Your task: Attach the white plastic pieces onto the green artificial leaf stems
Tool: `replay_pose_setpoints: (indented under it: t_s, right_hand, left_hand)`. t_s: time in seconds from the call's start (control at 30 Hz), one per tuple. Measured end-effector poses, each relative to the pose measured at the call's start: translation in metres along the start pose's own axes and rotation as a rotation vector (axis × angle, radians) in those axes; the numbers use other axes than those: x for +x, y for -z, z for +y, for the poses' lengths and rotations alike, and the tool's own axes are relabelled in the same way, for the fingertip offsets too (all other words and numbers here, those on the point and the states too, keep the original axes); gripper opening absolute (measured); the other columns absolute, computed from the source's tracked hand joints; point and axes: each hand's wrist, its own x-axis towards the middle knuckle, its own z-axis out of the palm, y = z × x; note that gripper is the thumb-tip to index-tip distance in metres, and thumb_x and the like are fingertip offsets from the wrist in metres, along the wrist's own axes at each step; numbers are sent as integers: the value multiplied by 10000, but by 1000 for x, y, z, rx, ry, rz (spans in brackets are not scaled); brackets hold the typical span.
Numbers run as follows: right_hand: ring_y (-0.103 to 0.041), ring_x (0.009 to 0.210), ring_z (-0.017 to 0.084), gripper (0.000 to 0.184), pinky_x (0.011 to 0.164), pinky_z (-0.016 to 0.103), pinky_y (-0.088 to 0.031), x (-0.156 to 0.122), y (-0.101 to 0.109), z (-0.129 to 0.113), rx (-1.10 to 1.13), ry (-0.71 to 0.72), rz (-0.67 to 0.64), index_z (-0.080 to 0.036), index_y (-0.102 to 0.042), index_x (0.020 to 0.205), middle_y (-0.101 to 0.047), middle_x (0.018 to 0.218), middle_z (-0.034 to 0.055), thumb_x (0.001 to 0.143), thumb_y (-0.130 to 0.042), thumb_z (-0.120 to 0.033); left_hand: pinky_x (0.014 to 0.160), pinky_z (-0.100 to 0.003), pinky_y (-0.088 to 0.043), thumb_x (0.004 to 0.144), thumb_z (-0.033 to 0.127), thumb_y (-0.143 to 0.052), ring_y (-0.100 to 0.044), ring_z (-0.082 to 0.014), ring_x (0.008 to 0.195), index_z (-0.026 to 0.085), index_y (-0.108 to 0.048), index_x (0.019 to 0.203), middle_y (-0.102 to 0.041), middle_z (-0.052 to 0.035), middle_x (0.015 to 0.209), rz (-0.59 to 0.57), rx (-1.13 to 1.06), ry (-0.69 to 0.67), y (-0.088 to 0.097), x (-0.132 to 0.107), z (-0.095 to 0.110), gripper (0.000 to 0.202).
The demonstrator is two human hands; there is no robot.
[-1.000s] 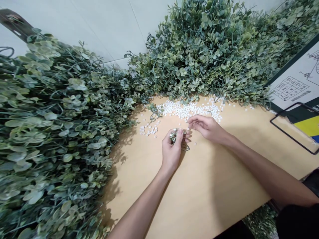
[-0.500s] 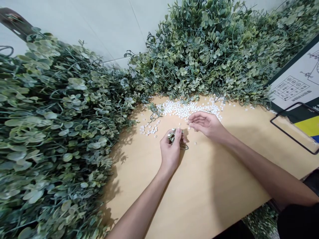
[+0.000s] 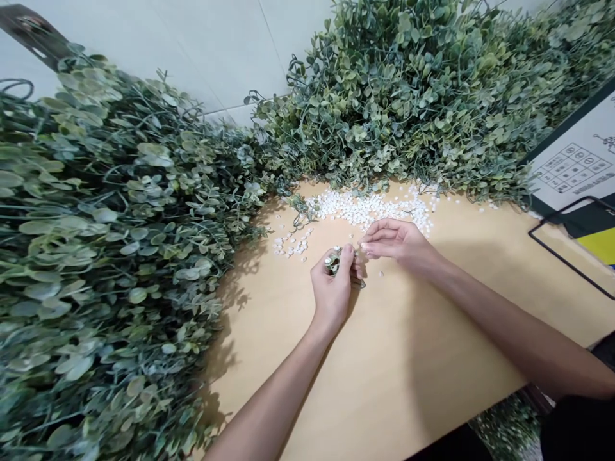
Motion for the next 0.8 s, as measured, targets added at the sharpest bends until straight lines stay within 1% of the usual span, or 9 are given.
replay_pose_setpoints:
  t_s: [0.1,0.23,0.33,0.53,0.63,0.7,0.8]
  right_hand:
    - [-753,824,156,410,812,306,-621,1,0,-1,0,-9,-9,-187,-733,921,-816,922,37,614,-984,-289]
    - [-761,841,160,415,860,325,-624,1,0,-3,-13,-14,-14,-192,-726,909,-814,915,35,605,-989,-291]
    - [-755,833,157,424,859,325,-621,0,0,-4,-33,-8,-10,-187,-716,902,-806,902,35,597,-993,-287]
    - [-733,803,154,439,804,325,-622,-2,-2,-6,-69,85,-12,-201,-678,928,-771,906,19,614,-979,-258]
    - [-718,823,146,422,828,310,-613,-2,-1,-6,-84,124,-12,-202,-681,915,-760,904,17,616,-976,-239]
    - [-714,843,141,429,855,298,-606,-2,-1,-6,-92,136,-24,-200,-686,916,-758,904,16,605,-981,-220]
    - [-713,831,142,453,842,297,-610,-2,1,-6,-111,127,-48,-195,-687,923,-755,889,12,586,-989,-221]
  left_hand:
    - [539,-234,-472,869,470,-799,-554,-97,550,164,-578,741,-602,-1,654,-10,15,-12,1,0,0,399]
    - [529,-234,-471,876,473,-790,-547,-99,543,168,-571,731,-593,0,643,-24,36,-14,2,0,-1,403]
    - [528,-233,-471,885,469,-782,-547,-99,544,170,-561,725,-589,0,641,-26,39,-19,2,-1,-1,405]
    - [526,-229,-465,886,472,-780,-546,-96,545,166,-580,743,-601,-1,656,-19,38,-16,1,-1,0,392]
    - [526,-230,-460,877,481,-786,-542,-96,542,167,-583,739,-600,-2,654,-15,41,-20,0,0,0,399]
    - [527,-229,-457,885,474,-780,-542,-96,545,165,-585,744,-602,-4,658,-24,39,-20,1,-1,0,391]
    - [527,-227,-458,899,446,-772,-538,-94,544,166,-576,744,-601,0,653,-49,41,-19,1,-1,1,375]
